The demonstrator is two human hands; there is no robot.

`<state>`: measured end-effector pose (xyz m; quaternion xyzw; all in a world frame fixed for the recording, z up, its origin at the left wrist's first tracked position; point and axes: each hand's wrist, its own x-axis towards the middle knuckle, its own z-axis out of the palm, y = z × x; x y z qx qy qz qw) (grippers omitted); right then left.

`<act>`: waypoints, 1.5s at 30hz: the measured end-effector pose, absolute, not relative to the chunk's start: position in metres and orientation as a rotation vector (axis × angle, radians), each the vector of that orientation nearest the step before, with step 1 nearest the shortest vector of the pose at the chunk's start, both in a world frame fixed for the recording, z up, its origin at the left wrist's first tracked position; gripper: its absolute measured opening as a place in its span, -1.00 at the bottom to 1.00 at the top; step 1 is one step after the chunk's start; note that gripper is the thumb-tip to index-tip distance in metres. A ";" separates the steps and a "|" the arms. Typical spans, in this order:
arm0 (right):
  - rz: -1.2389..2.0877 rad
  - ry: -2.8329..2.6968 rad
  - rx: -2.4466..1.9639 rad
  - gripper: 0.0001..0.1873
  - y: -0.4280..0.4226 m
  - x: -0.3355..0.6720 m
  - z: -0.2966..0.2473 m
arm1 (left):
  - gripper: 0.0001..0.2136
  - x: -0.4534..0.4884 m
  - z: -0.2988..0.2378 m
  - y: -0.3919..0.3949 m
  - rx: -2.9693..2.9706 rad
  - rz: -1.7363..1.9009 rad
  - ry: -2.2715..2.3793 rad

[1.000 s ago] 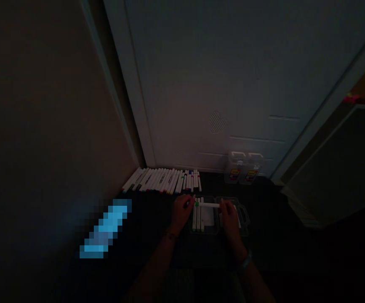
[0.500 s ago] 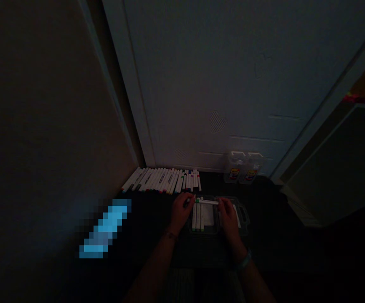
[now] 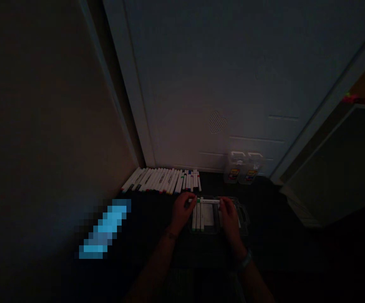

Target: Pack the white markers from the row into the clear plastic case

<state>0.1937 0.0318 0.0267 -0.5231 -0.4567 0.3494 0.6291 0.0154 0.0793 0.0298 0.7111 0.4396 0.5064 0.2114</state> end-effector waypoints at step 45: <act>0.802 -1.046 -1.179 -0.69 0.029 0.190 0.033 | -0.77 0.014 0.033 0.076 1.936 1.255 1.215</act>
